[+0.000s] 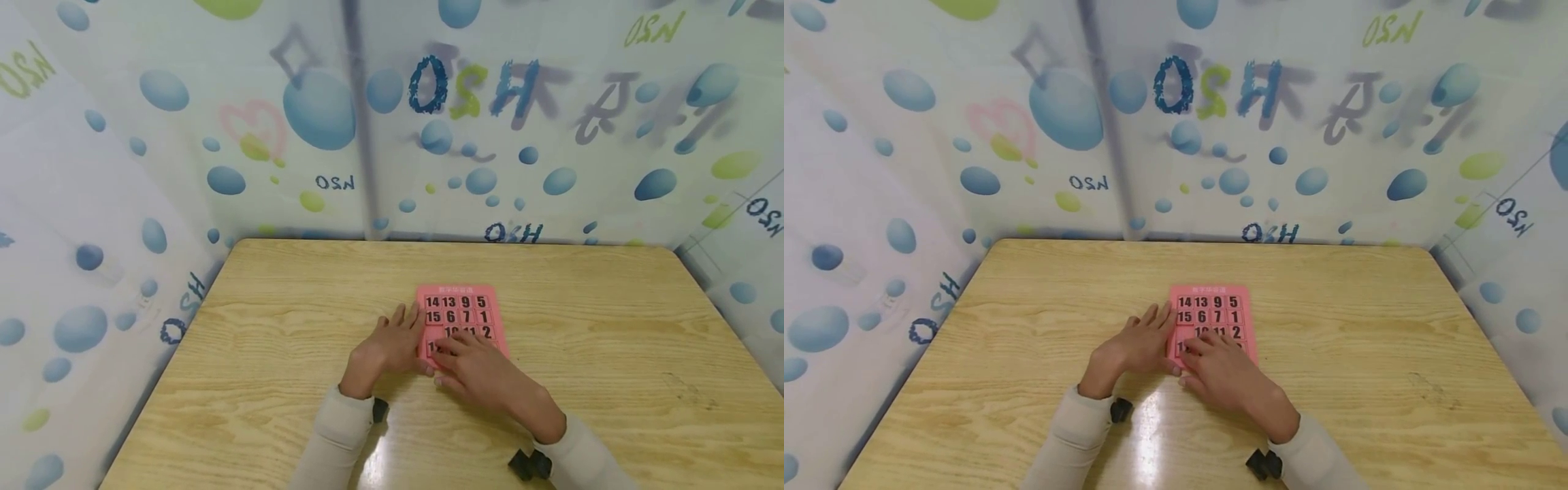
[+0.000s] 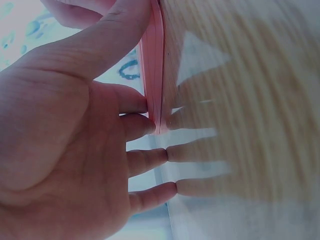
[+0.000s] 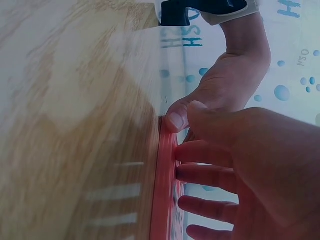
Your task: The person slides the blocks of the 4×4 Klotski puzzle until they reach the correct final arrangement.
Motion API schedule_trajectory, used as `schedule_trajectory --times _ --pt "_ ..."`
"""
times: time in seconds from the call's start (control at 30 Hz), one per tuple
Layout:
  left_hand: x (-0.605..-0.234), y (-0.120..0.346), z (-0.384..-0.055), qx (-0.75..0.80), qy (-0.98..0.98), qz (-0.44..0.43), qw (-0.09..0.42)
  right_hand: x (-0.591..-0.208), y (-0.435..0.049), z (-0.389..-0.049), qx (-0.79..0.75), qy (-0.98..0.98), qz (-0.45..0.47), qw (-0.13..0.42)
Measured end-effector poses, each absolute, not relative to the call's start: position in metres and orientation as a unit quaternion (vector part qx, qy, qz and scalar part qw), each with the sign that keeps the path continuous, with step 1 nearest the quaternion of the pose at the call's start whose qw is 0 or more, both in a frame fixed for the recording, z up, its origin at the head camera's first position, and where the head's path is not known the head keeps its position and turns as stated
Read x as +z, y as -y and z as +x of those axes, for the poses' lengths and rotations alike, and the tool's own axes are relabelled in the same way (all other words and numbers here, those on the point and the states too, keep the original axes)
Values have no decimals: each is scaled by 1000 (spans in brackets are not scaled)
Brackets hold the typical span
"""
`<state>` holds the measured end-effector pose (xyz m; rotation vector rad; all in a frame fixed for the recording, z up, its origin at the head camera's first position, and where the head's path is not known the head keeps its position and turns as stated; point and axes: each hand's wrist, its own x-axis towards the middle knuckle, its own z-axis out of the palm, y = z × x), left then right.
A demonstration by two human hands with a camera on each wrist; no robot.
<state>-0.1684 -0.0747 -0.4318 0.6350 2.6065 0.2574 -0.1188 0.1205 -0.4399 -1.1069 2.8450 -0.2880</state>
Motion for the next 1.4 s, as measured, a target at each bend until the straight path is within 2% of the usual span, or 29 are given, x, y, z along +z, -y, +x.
schedule_trajectory --times 0.37,0.87,1.4 --pt "-430 76 -169 88 -944 233 217 -435 -120 -123 -93 -924 -369 35" --pt "-430 76 -169 74 -945 237 213 -439 -116 -146 -74 -949 -306 5" --pt "-432 76 -169 79 -942 233 227 -441 -103 -154 -67 -961 -265 37"
